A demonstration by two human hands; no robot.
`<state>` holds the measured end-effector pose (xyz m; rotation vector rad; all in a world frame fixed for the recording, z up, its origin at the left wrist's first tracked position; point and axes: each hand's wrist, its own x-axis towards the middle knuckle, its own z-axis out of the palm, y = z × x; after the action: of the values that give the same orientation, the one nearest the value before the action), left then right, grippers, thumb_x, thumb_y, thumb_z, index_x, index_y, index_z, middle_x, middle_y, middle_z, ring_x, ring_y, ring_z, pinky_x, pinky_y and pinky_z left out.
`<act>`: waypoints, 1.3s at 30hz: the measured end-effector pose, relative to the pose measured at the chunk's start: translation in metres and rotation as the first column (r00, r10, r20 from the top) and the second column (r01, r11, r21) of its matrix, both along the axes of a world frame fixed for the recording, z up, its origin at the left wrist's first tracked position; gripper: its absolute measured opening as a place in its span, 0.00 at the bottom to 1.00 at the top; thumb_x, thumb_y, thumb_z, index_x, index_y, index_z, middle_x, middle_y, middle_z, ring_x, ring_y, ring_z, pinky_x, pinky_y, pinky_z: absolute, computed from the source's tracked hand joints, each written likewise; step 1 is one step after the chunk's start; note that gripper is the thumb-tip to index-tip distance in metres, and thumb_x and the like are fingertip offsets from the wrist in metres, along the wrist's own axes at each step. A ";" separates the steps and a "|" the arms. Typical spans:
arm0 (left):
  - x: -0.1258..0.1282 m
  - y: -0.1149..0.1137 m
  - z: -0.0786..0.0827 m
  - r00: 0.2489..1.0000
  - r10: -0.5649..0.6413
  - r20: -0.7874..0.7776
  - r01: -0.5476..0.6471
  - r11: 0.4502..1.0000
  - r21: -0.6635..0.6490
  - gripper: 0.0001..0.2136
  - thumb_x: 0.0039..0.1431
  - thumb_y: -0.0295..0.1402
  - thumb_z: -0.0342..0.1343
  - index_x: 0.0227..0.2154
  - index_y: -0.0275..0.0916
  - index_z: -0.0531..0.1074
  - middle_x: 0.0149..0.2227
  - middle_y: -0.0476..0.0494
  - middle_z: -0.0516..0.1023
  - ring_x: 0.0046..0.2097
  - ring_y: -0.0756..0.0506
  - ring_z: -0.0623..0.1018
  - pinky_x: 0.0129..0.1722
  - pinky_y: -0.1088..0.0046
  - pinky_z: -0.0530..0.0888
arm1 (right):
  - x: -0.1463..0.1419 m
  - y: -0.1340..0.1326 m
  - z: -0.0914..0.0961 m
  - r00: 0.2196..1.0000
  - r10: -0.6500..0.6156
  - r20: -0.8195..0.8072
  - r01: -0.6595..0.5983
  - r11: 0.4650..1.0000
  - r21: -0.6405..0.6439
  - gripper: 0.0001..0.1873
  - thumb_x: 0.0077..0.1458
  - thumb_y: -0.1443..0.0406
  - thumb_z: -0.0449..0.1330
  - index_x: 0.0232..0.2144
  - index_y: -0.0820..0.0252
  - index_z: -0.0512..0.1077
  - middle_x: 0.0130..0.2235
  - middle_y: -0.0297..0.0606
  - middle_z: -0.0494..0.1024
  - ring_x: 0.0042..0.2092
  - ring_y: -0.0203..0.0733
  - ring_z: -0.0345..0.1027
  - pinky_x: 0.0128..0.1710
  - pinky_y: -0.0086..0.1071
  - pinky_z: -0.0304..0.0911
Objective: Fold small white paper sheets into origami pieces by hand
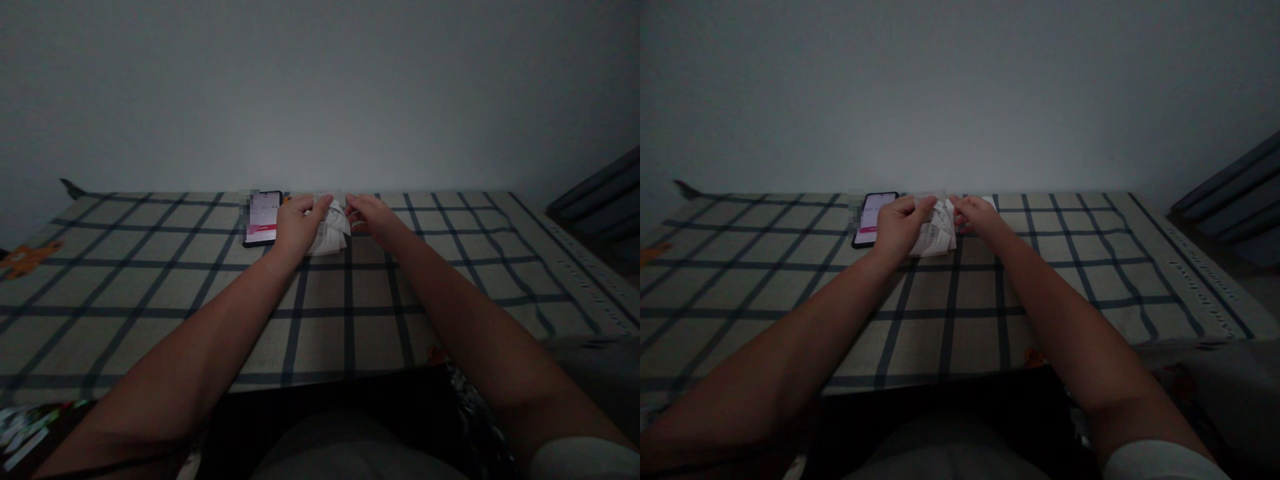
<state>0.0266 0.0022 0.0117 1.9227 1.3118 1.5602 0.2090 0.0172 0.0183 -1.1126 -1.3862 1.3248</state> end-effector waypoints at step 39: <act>0.005 0.004 -0.012 0.976 -0.120 0.182 0.177 0.924 -0.340 0.16 0.57 0.45 0.66 0.22 0.38 0.75 0.22 0.50 0.70 0.29 0.48 0.71 0.30 0.74 0.69 | 0.012 0.006 -0.006 0.932 -0.212 0.295 0.015 0.834 0.552 0.16 0.50 0.53 0.71 0.32 0.59 0.77 0.32 0.37 0.80 0.36 0.42 0.71 0.39 0.36 0.67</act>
<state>0.0320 0.0064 -0.0007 1.6009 1.2472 1.2706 0.2211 0.0229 0.0125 -1.0348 -1.7762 0.5859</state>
